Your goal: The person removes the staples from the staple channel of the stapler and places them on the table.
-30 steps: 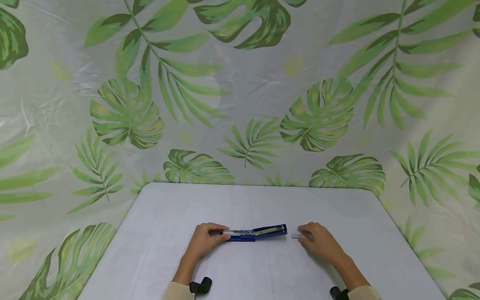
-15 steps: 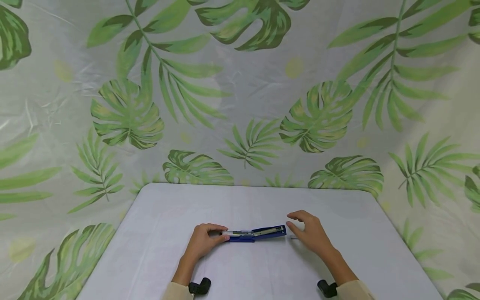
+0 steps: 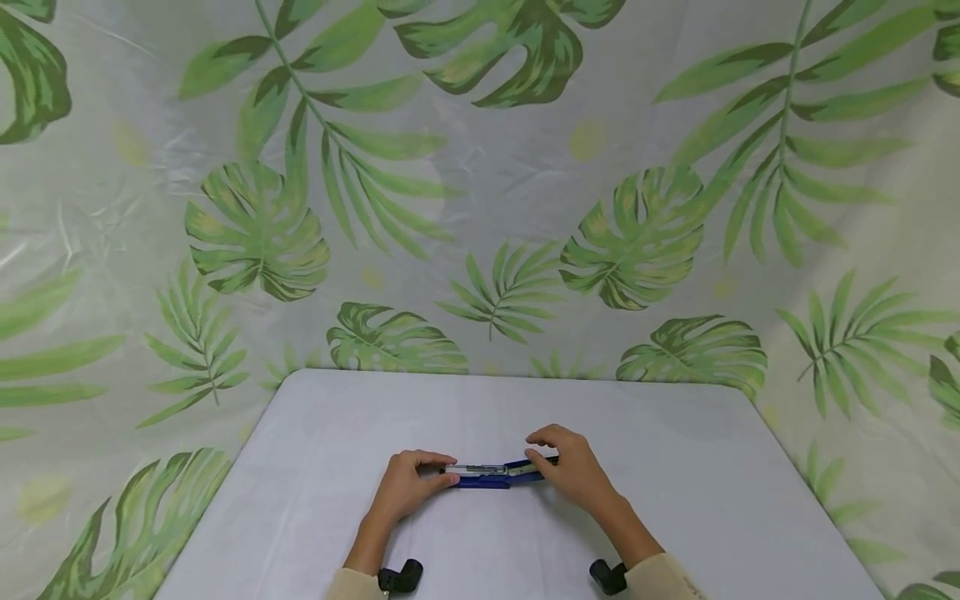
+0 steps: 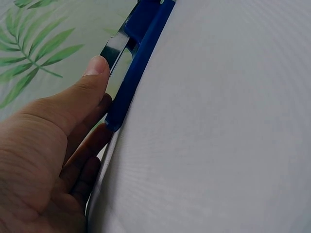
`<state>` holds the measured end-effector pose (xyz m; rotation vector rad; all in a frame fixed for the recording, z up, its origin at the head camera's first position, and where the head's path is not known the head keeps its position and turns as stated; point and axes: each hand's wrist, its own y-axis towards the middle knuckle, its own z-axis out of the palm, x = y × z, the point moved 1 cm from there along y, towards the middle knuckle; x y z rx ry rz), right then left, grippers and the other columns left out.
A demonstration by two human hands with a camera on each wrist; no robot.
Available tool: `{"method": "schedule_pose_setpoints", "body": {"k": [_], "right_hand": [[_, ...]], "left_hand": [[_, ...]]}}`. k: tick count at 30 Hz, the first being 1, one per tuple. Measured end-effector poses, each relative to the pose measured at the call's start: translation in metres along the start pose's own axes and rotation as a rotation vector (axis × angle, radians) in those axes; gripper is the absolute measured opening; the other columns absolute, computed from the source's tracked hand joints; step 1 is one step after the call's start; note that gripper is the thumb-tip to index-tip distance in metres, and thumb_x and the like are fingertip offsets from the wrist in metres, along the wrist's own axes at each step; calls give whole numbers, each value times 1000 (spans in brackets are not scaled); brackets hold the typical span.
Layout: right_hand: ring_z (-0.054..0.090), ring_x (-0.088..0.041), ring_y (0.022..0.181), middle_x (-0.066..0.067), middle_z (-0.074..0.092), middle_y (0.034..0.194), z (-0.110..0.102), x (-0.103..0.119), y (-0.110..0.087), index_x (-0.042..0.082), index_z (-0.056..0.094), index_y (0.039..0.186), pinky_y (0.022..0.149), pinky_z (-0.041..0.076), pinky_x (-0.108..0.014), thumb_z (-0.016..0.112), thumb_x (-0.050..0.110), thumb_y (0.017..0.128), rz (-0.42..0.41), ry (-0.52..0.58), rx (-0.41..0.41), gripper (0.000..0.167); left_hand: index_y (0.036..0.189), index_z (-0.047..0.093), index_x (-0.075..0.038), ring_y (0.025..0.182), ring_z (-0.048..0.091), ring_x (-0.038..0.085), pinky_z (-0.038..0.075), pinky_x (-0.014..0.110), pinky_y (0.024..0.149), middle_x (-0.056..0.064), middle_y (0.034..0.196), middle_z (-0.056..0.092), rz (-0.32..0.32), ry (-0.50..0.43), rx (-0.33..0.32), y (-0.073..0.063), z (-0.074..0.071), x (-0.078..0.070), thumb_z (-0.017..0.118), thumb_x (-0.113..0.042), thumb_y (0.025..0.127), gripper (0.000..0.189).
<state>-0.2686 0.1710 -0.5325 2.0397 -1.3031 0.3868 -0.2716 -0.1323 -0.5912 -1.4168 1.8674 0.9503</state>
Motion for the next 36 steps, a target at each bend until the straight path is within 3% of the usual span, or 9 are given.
{"method": "schedule_pose_setpoints", "body": {"k": [7, 12, 24, 31, 36], "right_hand": [[71, -19, 101, 0, 75, 106, 26, 15, 5, 10, 77, 108, 86, 62, -39, 77, 13, 93, -29, 25, 64, 16], [72, -18, 99, 0, 75, 105, 41, 25, 11, 11, 77, 108, 84, 63, -36, 76, 14, 95, -70, 29, 101, 14], [70, -14, 96, 2, 74, 103, 60, 37, 17, 12, 79, 104, 84, 60, -32, 73, 15, 96, -130, 6, 192, 10], [68, -13, 99, 4, 74, 103, 67, 41, 19, 16, 80, 100, 88, 59, -34, 73, 21, 97, -151, -102, 228, 9], [65, -12, 100, 5, 72, 105, 71, 43, 16, 15, 80, 98, 88, 58, -32, 74, 22, 97, -124, -178, 246, 10]], "left_hand": [[102, 83, -33, 117, 69, 23, 51, 52, 105, -12, 108, 78, -10, -10, -7, 0, 1, 1, 87, -45, 80, 26], [102, 81, -39, 114, 71, 19, 53, 47, 103, -15, 107, 78, 1, -2, -2, 1, 1, 3, 85, -50, 80, 25], [103, 80, -41, 112, 71, 18, 55, 47, 101, -13, 108, 78, 30, 15, -5, 3, 0, 6, 84, -49, 82, 23], [101, 82, -39, 111, 72, 18, 55, 45, 102, -12, 106, 78, 32, 14, -29, 3, -2, 2, 87, -45, 80, 23], [100, 81, -40, 111, 72, 16, 55, 43, 102, -14, 106, 78, 20, 5, -15, 1, -1, 1, 87, -45, 80, 22]]}}
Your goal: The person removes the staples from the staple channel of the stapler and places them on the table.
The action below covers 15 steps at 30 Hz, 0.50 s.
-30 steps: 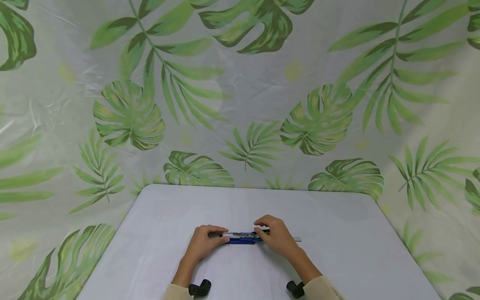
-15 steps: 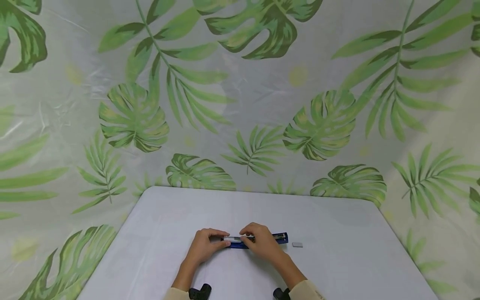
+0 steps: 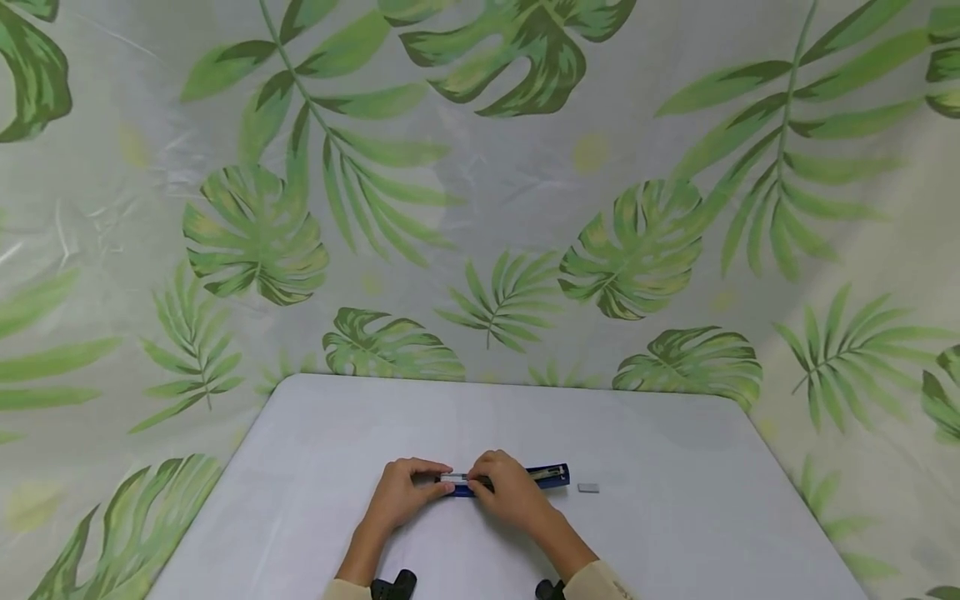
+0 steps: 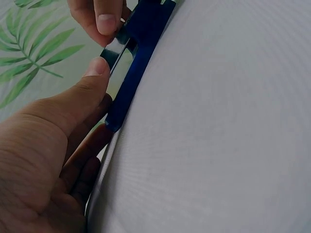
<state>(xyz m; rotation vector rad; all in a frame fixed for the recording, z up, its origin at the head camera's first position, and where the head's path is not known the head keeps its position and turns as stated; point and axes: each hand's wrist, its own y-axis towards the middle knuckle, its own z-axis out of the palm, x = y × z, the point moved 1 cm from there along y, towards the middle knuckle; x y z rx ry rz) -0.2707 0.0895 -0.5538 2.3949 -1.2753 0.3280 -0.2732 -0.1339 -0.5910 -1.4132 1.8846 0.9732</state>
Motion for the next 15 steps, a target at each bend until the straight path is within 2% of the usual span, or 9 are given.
{"method": "schedule_pose_setpoints", "body": {"k": [8, 15], "right_hand": [[60, -12, 100, 6, 69, 107, 6, 6, -4, 15, 80, 99, 87, 55, -30, 74, 24, 96, 0, -40, -12, 11], [59, -14, 100, 5, 70, 109, 9, 9, -5, 16, 80, 100, 88, 53, -33, 77, 23, 94, -5, 17, -95, 10]], "left_hand": [[102, 81, -41, 111, 72, 18, 55, 46, 101, -14, 107, 78, 22, 1, 5, -3, 2, 2, 85, -47, 81, 22], [102, 81, -40, 110, 72, 16, 56, 44, 101, -14, 107, 78, 54, 15, -7, 0, 1, 3, 86, -46, 81, 23]]}}
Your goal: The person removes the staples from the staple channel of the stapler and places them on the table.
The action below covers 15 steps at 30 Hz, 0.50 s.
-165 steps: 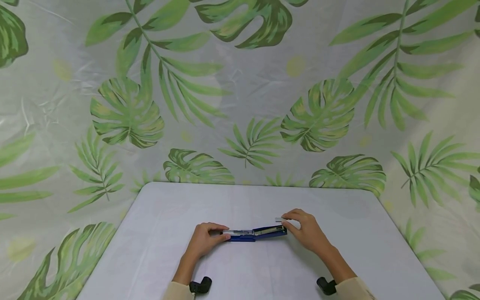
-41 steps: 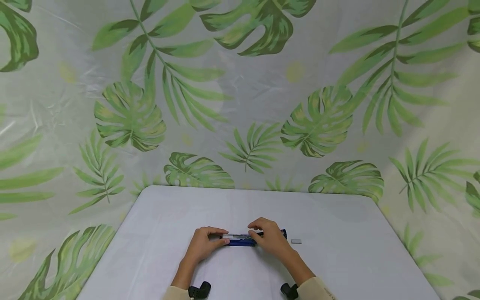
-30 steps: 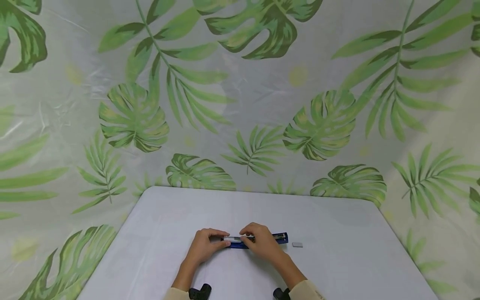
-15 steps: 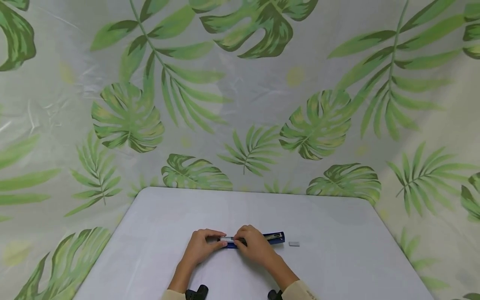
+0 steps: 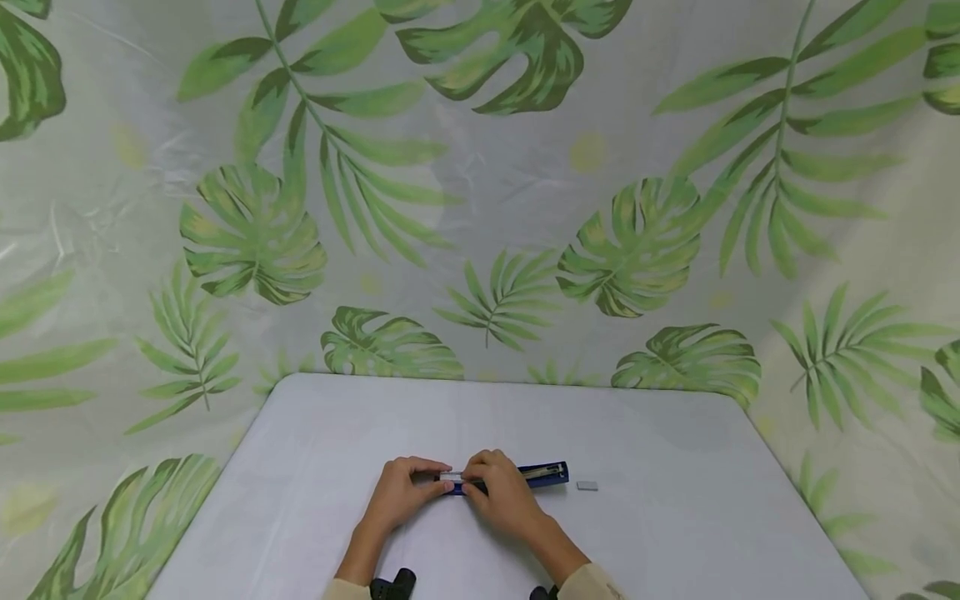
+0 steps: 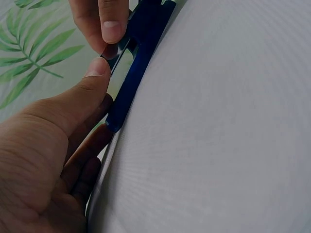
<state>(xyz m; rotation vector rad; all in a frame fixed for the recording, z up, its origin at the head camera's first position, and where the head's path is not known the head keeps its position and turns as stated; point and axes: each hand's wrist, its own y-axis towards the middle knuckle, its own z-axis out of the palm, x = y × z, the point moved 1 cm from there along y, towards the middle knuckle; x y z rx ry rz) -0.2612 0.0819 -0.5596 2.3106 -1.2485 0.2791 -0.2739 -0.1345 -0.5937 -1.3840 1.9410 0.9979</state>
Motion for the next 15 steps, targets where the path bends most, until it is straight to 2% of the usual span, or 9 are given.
{"method": "schedule_pose_setpoints", "body": {"k": [3, 8, 15], "right_hand": [[60, -14, 100, 6, 70, 108, 2, -1, 2, 18, 80, 98, 88, 53, -34, 77, 24, 94, 21, 19, -33, 8], [63, -13, 99, 7, 72, 104, 4, 0, 5, 20, 79, 95, 88, 54, -35, 78, 26, 94, 40, 43, -64, 7], [64, -11, 93, 8, 72, 96, 4, 3, 6, 20, 76, 95, 84, 55, -33, 81, 26, 91, 71, 98, -75, 9]], "left_hand": [[103, 81, -39, 109, 73, 16, 56, 44, 100, -14, 106, 79, 13, 4, -16, 2, -1, -1, 86, -45, 81, 23], [102, 81, -41, 110, 72, 14, 55, 43, 102, -16, 106, 78, -7, 6, -12, 2, -1, -1, 87, -44, 80, 23], [102, 81, -39, 110, 72, 14, 55, 42, 102, -15, 105, 78, -14, -2, -10, 0, 0, -1, 87, -43, 80, 24]]}}
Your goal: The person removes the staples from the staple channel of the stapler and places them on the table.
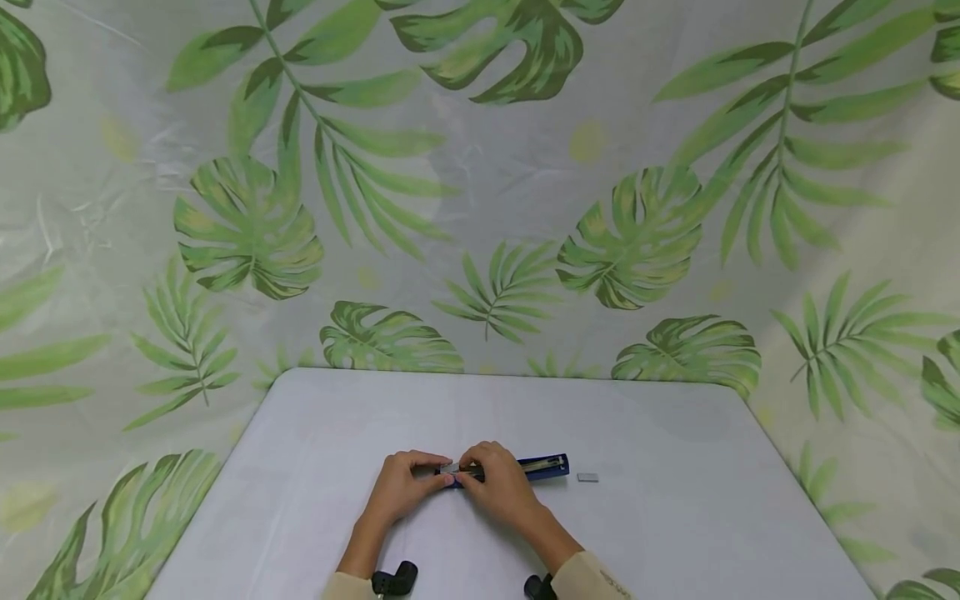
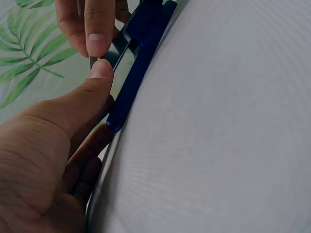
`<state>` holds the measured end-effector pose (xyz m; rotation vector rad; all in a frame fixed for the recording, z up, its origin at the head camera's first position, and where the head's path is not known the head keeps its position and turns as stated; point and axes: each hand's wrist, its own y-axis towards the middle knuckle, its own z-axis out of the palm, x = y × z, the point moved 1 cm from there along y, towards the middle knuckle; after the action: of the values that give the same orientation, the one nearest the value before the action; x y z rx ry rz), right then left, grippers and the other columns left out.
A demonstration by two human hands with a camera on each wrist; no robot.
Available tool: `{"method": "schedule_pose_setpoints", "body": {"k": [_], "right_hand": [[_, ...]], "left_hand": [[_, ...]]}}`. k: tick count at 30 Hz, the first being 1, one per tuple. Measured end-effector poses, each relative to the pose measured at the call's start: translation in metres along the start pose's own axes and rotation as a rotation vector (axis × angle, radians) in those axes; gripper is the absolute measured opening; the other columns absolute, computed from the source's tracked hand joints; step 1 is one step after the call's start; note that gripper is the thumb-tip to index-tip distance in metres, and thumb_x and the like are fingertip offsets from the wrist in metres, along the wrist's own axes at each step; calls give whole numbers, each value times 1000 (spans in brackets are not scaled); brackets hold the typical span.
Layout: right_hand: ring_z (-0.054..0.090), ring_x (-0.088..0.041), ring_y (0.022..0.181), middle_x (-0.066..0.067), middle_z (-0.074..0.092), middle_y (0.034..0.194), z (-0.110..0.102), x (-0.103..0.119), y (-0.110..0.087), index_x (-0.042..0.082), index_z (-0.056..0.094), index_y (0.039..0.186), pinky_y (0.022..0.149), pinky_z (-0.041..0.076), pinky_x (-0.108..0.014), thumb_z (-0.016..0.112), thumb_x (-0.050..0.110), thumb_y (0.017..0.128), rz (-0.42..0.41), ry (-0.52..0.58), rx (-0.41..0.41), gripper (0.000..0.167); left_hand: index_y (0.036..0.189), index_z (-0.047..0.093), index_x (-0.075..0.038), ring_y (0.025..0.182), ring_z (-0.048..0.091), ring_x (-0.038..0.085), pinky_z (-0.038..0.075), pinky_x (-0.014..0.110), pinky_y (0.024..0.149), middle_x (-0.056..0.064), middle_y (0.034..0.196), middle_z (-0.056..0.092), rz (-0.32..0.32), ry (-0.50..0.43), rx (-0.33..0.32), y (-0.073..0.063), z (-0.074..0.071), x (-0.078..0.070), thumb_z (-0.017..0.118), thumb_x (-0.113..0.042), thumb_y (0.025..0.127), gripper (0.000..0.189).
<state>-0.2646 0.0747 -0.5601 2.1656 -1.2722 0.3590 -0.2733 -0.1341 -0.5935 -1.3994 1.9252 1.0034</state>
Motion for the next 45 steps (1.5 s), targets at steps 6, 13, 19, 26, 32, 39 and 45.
{"method": "schedule_pose_setpoints", "body": {"k": [6, 13, 19, 26, 32, 39, 45], "right_hand": [[61, -8, 83, 7, 72, 89, -3, 3, 6, 19, 75, 94, 74, 52, -28, 82, 23, 90, 6, -48, 34, 10], [64, -10, 85, 4, 71, 91, -6, 11, 14, 12, 78, 104, 76, 56, -28, 79, 20, 91, -22, -145, 125, 15], [65, -11, 87, 3, 71, 92, -4, 9, 13, 13, 79, 102, 78, 58, -29, 78, 18, 91, -52, -155, 120, 13], [65, -8, 89, 5, 72, 96, -3, 1, 8, 15, 79, 107, 79, 57, -27, 76, 21, 95, -25, -52, 139, 14], [68, -10, 94, 2, 74, 101, -7, -3, 4, 13, 79, 107, 82, 58, -30, 74, 18, 96, -18, 72, 103, 13], [68, -13, 103, 4, 74, 108, -12, -6, 1, 14, 78, 113, 90, 58, -35, 72, 21, 98, 41, 119, 79, 17], [70, -17, 106, 1, 75, 109, -21, -7, -1, 12, 78, 113, 93, 59, -40, 73, 19, 97, 36, 126, 37, 18]], "left_hand": [[103, 82, -36, 110, 72, 18, 55, 45, 101, -12, 106, 79, 12, -5, 1, 0, 1, -2, 87, -42, 81, 24], [103, 82, -36, 111, 72, 14, 55, 42, 102, -14, 106, 79, -13, -13, 9, -1, 0, -3, 87, -41, 81, 23], [104, 83, -32, 109, 73, 18, 56, 45, 99, -10, 106, 79, 21, 14, -6, -1, 3, -2, 87, -40, 82, 24], [106, 82, -33, 112, 72, 20, 55, 48, 101, -9, 109, 79, -8, 11, 7, -3, 2, -2, 86, -43, 82, 26], [107, 82, -34, 112, 72, 17, 55, 45, 101, -11, 109, 79, -9, 11, 11, -4, 2, 0, 85, -46, 81, 28], [104, 82, -31, 109, 73, 17, 56, 44, 100, -10, 107, 79, -21, 6, -6, -1, 3, -1, 87, -42, 81, 26], [103, 83, -31, 108, 73, 21, 57, 47, 97, -6, 106, 79, 4, 19, -27, -1, 1, -2, 87, -40, 82, 24]]}}
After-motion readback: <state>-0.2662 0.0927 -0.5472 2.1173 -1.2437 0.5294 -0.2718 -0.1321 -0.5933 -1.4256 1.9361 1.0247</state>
